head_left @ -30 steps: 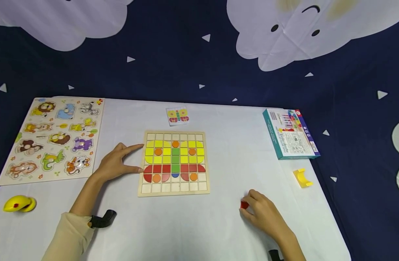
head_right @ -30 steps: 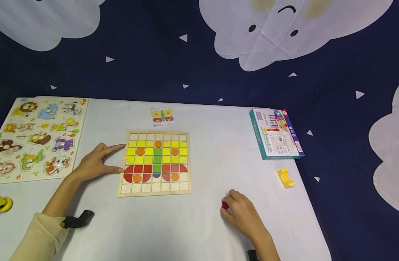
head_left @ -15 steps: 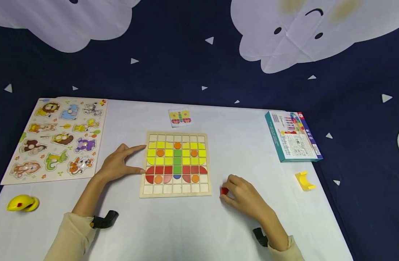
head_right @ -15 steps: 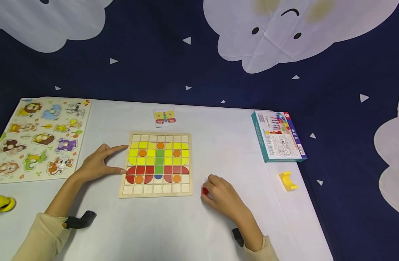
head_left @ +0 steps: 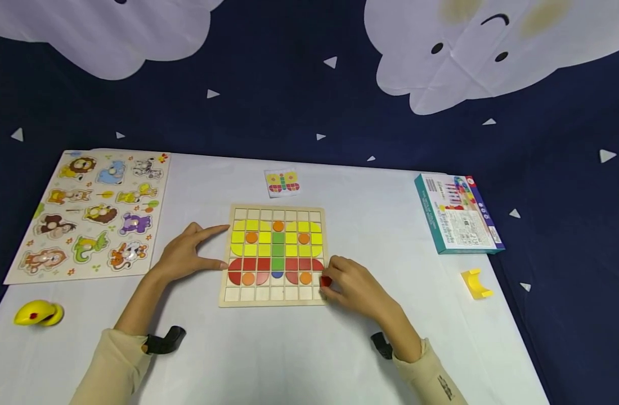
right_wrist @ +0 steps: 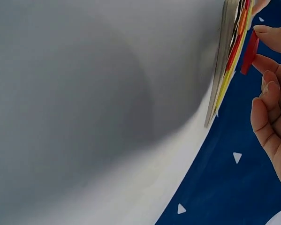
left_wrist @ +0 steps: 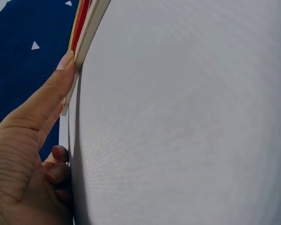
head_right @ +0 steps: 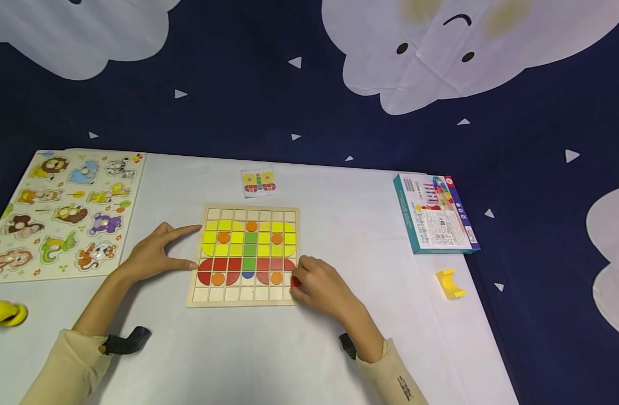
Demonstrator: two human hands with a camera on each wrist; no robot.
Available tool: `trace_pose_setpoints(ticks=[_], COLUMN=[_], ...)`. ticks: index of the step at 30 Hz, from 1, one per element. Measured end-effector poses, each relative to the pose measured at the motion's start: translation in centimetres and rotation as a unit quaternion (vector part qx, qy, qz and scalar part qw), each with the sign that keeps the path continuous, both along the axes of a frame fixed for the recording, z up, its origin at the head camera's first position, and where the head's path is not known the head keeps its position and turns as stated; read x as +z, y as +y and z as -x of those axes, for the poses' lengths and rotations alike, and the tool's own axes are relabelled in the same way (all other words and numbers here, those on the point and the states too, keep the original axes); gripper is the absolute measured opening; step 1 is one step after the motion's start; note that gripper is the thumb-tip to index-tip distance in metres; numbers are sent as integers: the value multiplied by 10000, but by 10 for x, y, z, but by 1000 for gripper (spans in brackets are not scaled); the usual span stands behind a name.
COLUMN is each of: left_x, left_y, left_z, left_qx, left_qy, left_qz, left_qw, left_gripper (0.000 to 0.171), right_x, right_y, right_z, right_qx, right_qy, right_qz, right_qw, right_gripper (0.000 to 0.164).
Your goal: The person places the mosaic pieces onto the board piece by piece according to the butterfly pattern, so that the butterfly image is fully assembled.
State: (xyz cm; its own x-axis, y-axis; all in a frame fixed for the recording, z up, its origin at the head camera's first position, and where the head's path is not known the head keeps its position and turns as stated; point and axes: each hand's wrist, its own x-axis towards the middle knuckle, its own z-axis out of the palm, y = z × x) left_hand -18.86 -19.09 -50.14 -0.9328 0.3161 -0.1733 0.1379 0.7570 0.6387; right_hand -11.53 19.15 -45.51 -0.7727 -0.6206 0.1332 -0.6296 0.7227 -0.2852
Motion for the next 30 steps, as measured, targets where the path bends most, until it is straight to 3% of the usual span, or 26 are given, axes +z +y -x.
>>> trace_pose_setpoints(ticks=[11, 22, 30], left_x=[0, 4, 2], left_y=[1, 0, 2], left_z=[-1, -2, -2], left_qx=[-12, 22, 2], left_qy=[2, 44, -33], left_qz=[-42, -61, -96], left_qw=[10000, 10000, 9999], left_gripper=[92, 92, 92], right_x=[-4, -9, -2], right_y=[-11, -14, -12], right_z=[11, 13, 10], right_qx=[69, 99, -76], right_qy=[-139, -440, -534], right_qz=[-259, 140, 204], right_qw=[9995, 9989, 9983], right_gripper=[20, 12, 20])
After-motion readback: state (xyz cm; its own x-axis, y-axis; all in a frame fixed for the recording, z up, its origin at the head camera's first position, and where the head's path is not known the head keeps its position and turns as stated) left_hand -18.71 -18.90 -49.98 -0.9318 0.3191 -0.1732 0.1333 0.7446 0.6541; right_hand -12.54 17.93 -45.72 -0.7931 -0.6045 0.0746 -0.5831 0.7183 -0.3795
